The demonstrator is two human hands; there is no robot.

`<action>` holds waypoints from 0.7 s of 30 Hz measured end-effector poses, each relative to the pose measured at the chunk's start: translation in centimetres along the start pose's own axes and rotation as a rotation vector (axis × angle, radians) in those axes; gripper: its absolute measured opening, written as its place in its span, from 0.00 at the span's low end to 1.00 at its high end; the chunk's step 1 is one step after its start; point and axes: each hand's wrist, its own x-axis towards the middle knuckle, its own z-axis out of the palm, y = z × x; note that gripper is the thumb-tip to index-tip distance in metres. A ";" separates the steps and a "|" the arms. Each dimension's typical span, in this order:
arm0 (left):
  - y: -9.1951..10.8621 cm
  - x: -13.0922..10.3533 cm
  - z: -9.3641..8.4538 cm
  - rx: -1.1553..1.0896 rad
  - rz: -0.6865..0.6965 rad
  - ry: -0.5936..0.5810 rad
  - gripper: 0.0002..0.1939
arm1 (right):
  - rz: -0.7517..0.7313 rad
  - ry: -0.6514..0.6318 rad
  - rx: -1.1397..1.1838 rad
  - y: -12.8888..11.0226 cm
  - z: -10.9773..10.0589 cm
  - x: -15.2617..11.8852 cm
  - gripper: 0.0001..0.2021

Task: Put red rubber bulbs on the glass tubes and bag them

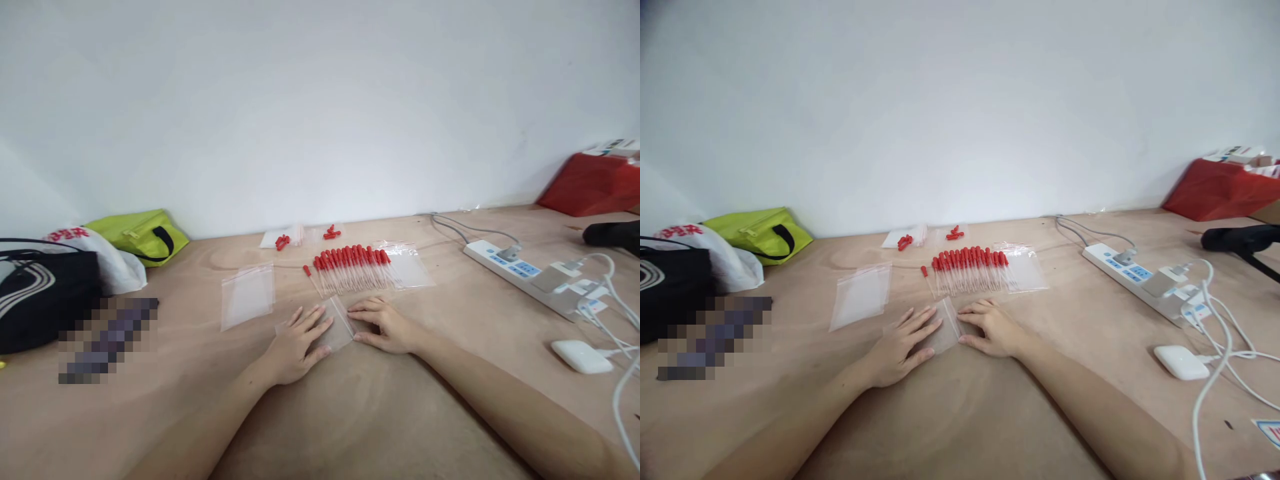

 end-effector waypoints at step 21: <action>-1.0 -0.1 -1.3 -0.091 0.152 -0.013 0.30 | -0.214 -0.093 -0.003 -1.6 -0.4 0.7 0.22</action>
